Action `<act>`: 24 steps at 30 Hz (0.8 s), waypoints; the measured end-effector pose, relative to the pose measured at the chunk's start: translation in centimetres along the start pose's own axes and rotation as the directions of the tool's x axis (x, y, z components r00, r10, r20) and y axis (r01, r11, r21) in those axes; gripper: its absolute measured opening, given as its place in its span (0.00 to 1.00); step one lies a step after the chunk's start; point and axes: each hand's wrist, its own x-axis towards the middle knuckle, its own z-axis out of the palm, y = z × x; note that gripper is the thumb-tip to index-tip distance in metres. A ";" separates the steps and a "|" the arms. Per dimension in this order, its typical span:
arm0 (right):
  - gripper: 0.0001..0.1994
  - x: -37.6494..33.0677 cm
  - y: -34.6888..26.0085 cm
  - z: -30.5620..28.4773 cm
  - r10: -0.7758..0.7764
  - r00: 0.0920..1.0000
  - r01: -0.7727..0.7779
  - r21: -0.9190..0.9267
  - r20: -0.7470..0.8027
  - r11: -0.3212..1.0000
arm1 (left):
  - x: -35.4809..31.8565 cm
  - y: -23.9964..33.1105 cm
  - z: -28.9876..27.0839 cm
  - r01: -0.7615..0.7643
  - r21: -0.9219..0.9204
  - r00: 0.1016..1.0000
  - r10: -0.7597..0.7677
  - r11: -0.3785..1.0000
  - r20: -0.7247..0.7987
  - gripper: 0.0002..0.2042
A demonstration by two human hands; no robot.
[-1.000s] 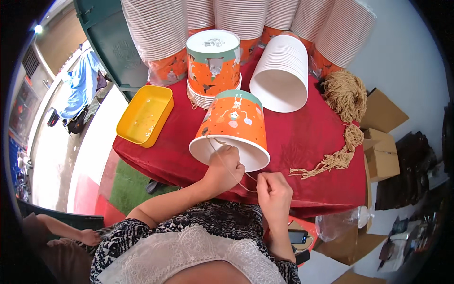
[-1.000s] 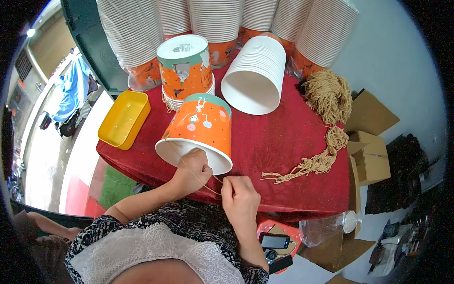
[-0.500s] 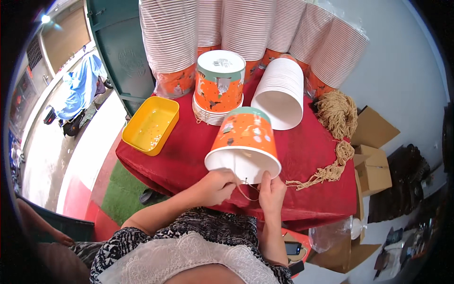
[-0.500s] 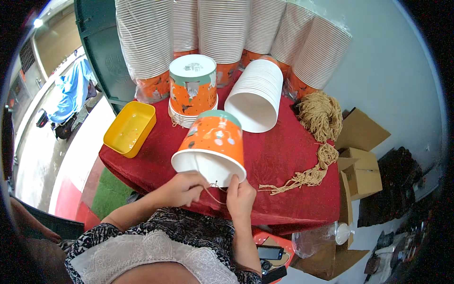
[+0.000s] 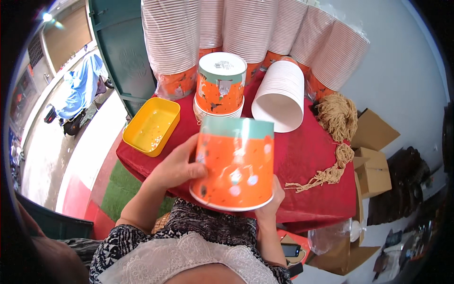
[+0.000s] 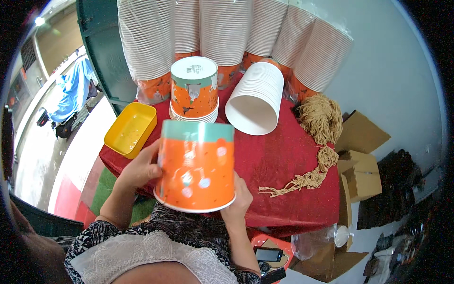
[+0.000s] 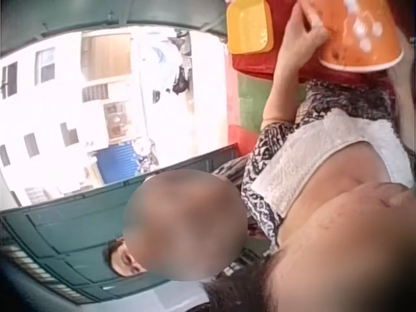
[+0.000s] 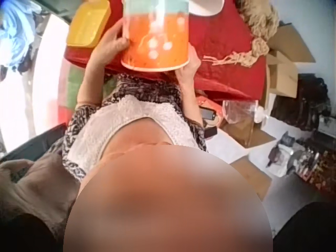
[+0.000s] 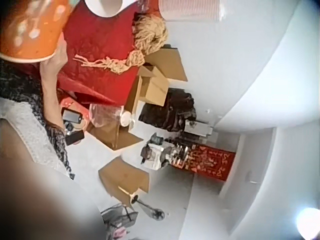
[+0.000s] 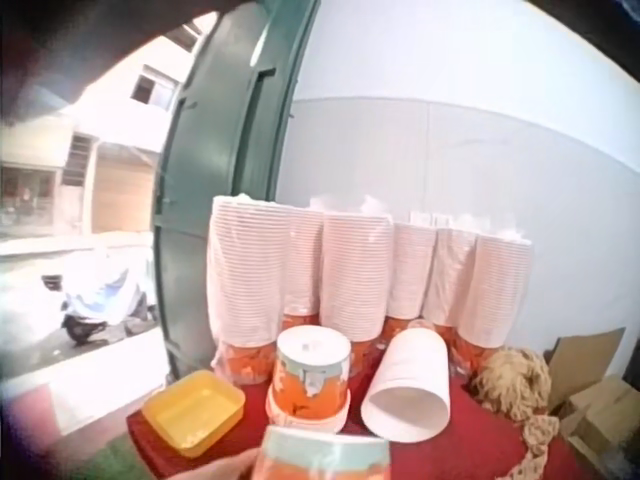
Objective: Thread string through pre-punched holes in decorative paper cups and stack them.
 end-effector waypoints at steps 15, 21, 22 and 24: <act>0.13 -1.7 3.0 -1.7 0.268 0.962 -0.253 0.203 -0.052 0.946 | -2.1 7.9 -5.9 -0.230 0.474 0.601 0.507 0.850 -0.618 0.43; 0.12 -2.4 2.3 -2.4 0.341 0.939 -0.331 0.364 0.038 0.871 | 4.0 8.4 -8.7 -0.179 0.626 0.541 0.607 0.759 -0.582 0.49; 0.12 -2.1 1.2 -2.7 0.332 0.938 -0.334 0.523 0.100 0.785 | 4.6 8.0 -9.2 -0.189 0.600 0.560 0.588 0.777 -0.584 0.51; 0.16 -1.3 -1.9 -3.8 0.141 0.970 -0.242 0.792 0.197 0.561 | 6.4 7.1 -10.1 -0.181 0.614 0.576 0.589 0.769 -0.567 0.55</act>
